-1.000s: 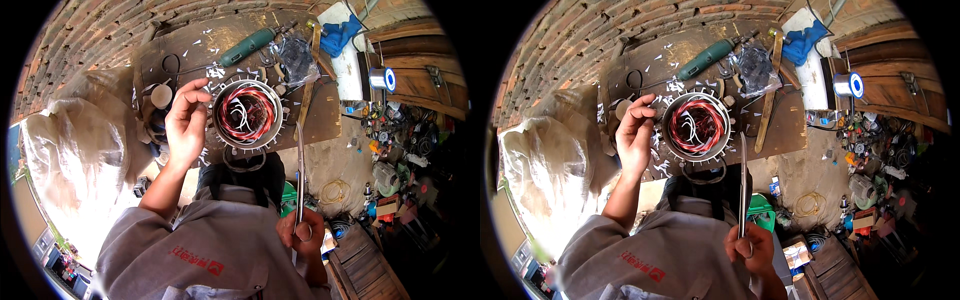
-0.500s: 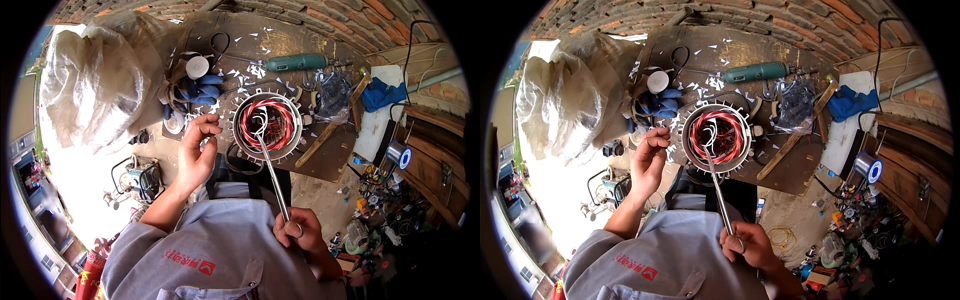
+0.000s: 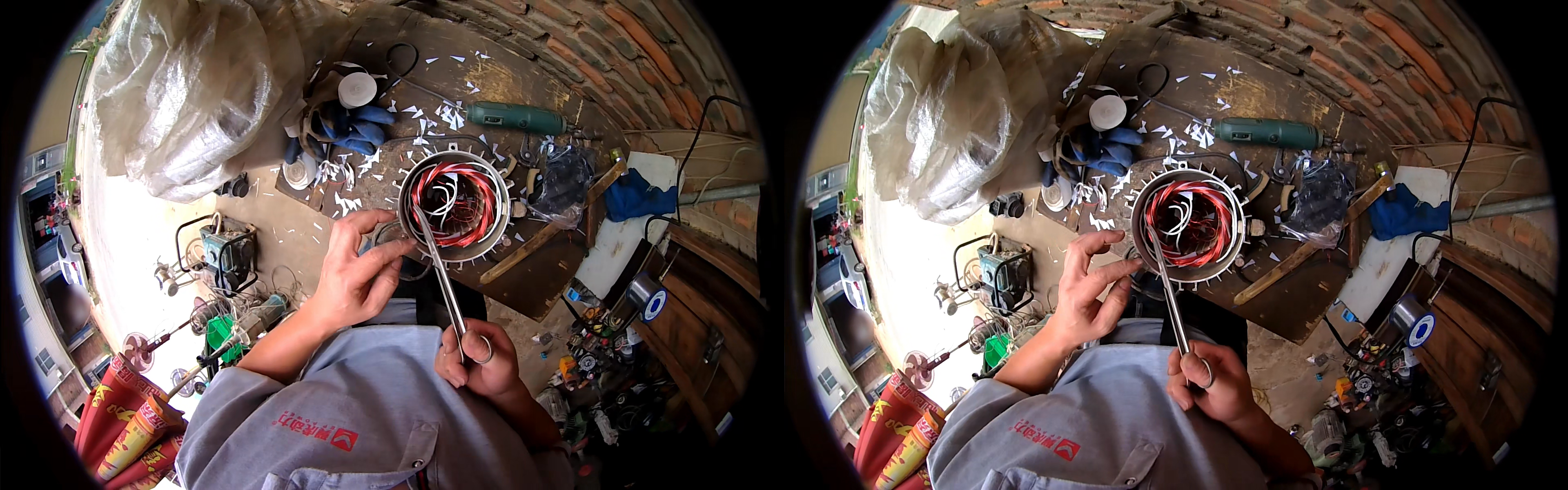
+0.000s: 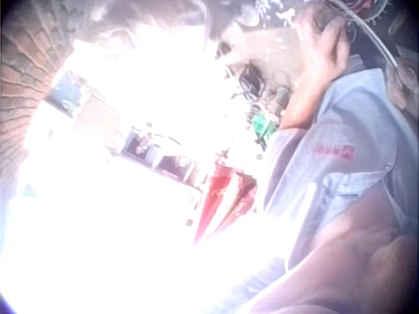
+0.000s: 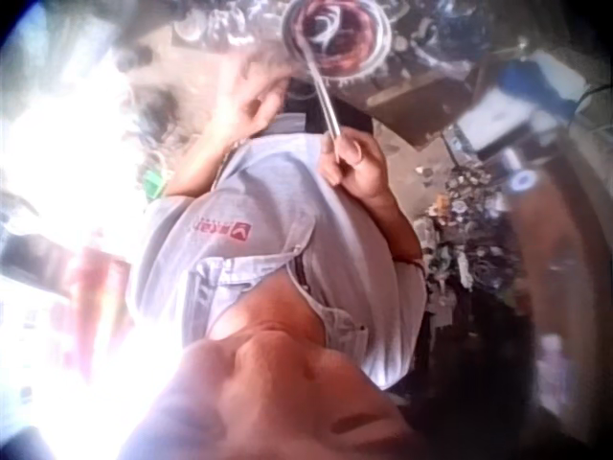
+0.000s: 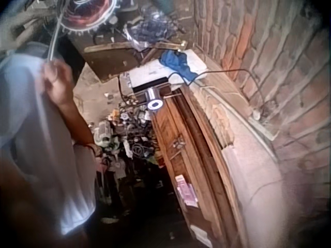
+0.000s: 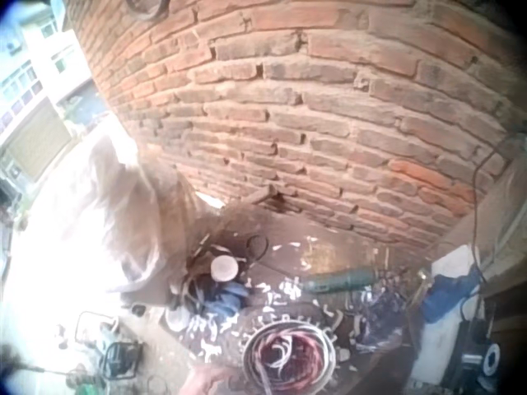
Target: The person uses long metal tweezers to adjust and arrange red and white wires inside a circular motor stator. They carefully manipulate the wire ends within the stator slots, occasionally using their fingers to hold the assembly steady.
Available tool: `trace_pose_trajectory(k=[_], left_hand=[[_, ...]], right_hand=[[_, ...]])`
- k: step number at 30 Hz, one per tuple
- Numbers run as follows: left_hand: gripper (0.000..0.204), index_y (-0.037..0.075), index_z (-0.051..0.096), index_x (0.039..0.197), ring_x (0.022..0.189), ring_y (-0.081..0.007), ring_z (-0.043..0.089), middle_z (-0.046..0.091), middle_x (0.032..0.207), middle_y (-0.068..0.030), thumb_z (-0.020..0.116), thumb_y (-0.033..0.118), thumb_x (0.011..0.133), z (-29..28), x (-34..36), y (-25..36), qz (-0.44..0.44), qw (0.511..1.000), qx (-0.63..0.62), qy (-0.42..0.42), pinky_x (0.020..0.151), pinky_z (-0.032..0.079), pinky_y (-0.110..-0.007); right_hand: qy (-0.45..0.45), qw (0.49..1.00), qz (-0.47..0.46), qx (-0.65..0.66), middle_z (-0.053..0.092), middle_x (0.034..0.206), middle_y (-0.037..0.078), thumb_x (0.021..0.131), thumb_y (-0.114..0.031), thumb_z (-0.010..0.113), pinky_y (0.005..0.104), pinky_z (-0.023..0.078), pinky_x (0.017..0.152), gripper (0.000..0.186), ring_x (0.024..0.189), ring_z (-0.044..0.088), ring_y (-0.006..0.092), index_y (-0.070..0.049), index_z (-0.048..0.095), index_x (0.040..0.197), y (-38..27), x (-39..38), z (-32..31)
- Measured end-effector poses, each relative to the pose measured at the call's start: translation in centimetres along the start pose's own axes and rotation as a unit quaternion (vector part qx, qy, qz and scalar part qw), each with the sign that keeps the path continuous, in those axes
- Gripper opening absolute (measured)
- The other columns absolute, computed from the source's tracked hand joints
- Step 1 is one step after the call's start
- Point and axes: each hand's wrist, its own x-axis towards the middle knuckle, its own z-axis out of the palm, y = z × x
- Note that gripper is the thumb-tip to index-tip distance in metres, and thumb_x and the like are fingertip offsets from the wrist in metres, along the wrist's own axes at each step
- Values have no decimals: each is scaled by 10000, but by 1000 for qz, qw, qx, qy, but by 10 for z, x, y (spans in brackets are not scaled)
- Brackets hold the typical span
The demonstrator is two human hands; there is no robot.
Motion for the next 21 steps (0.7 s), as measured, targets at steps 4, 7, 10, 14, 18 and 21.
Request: trace_pose_trajectory(k=[4, 7, 10, 14, 18, 21], left_hand=[[390, 94, 732, 1091, 1125, -351, 529, 575, 1235, -159, 711, 2, 712, 7, 5, 3, 66, 997, 19, -38, 942, 469, -459], [416, 101, 715, 1126, 1113, -341, 546, 578, 1225, -134, 723, 33, 716, 9, 9, 4, 77, 995, 17, -55, 936, 482, -432], [422, 95, 708, 1140, 1097, -333, 567, 584, 1208, -133, 723, 31, 723, 11, 10, 6, 67, 996, 5, -57, 926, 493, -427], [400, 91, 711, 1136, 1089, -333, 577, 599, 1182, -131, 730, 24, 742, 11, 9, 5, 46, 997, -9, -59, 933, 490, -429], [379, 89, 717, 1120, 1087, -333, 578, 606, 1175, -130, 738, 25, 748, 10, 9, 2, 45, 997, -16, -58, 939, 484, -433], [393, 84, 705, 1124, 1084, -328, 578, 591, 1174, -134, 724, 27, 735, 7, 12, -2, 68, 996, -8, -60, 916, 505, -421]], right_hand=[[-16, 999, -8, 45, 519, 554, 88, 1009, -349, 525, 316, 408, 538, 394, 483, 485, 175, 40, 547, 946, -6, -2, -2], [-12, 996, 10, 87, 496, 534, 78, 1022, -348, 490, 317, 388, 513, 398, 450, 448, 169, 36, 546, 934, -14, -3, -5], [-22, 996, 21, 88, 478, 520, 54, 1018, -384, 467, 322, 363, 520, 416, 454, 422, 163, 20, 551, 958, -21, -1, -7], [-8, 997, 33, 69, 462, 517, 41, 1011, -413, 467, 329, 359, 541, 426, 468, 415, 165, 2, 549, 961, -21, 0, -4], [17, 994, 22, 105, 487, 522, 67, 1019, -334, 498, 319, 377, 502, 373, 436, 440, 168, 20, 552, 915, -15, 3, 7], [27, 996, 15, 87, 479, 516, 62, 1013, -331, 518, 319, 380, 505, 372, 436, 446, 167, 19, 553, 893, -13, 3, 14]])
